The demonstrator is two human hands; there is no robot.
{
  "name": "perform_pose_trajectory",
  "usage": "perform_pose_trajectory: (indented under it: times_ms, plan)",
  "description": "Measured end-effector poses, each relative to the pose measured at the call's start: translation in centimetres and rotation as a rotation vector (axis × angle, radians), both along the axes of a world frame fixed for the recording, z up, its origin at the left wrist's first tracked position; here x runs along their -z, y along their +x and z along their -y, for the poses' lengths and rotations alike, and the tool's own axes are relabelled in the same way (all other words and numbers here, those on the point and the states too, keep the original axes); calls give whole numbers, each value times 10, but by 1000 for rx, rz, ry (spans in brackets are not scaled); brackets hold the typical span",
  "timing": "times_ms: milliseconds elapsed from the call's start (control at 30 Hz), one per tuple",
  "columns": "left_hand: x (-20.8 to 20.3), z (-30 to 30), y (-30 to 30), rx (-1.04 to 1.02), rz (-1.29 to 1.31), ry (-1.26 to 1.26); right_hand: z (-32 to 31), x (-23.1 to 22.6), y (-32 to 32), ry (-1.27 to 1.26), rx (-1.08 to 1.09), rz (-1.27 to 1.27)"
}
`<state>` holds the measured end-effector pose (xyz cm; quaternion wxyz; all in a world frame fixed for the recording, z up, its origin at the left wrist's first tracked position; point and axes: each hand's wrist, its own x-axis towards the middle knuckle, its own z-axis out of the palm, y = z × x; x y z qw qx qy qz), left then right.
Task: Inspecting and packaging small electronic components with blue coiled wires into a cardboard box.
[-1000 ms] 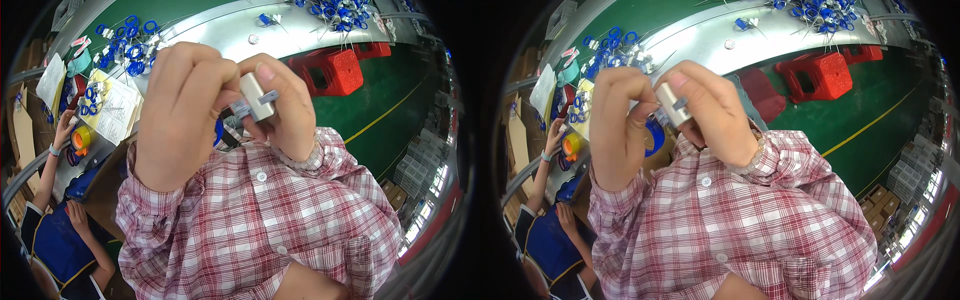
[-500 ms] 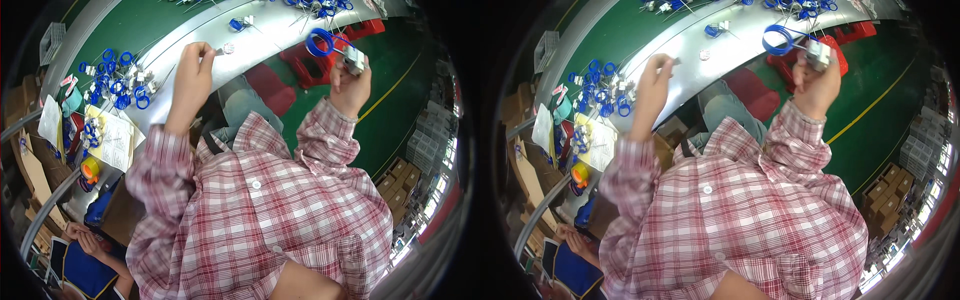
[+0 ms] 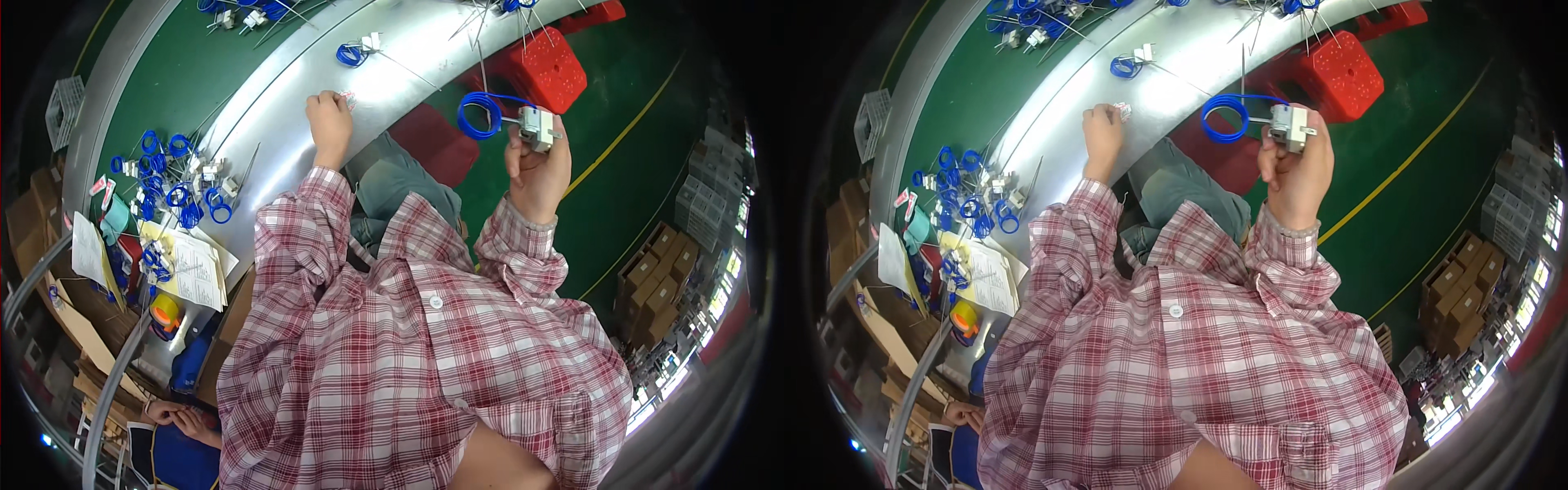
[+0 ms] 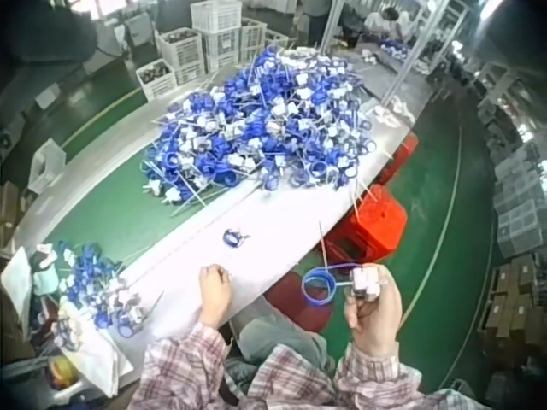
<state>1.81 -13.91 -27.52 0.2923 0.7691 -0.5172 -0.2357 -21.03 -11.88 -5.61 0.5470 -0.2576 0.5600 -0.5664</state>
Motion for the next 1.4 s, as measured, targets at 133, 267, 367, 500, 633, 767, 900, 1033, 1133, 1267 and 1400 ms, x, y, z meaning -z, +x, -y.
perform_pose_trajectory:
  times_ms: [133,267,367,500,633,767,900,1033,1133,1267,1400]
  plan:
    - [-5,-1,-6,-20,62,33,8,-4,14,46,-30,-46]
    - [-7,-2,-11,-9,104,-8,13,-5,15,13,-65,-45]
    - [-8,-1,-15,0,170,-21,15,-6,17,-6,-80,-45]
    - [-6,-5,-17,12,308,-7,11,-13,25,-23,-131,-44]
    - [-38,-39,9,23,298,-34,7,0,51,-37,-264,-13]
    - [-160,-137,49,-20,74,-90,-2,43,103,39,-517,167]
    - [-257,-271,91,-518,124,-89,-17,88,181,104,-855,46]
    - [-247,-413,107,-1065,109,2,-24,122,276,66,-1079,31]
    - [-201,-490,82,-951,278,415,-21,133,348,98,-1298,119]
    - [-83,-550,47,-898,-15,542,5,193,414,308,-1120,470]
    - [23,-579,12,-1002,-42,493,42,221,433,289,-1357,256]
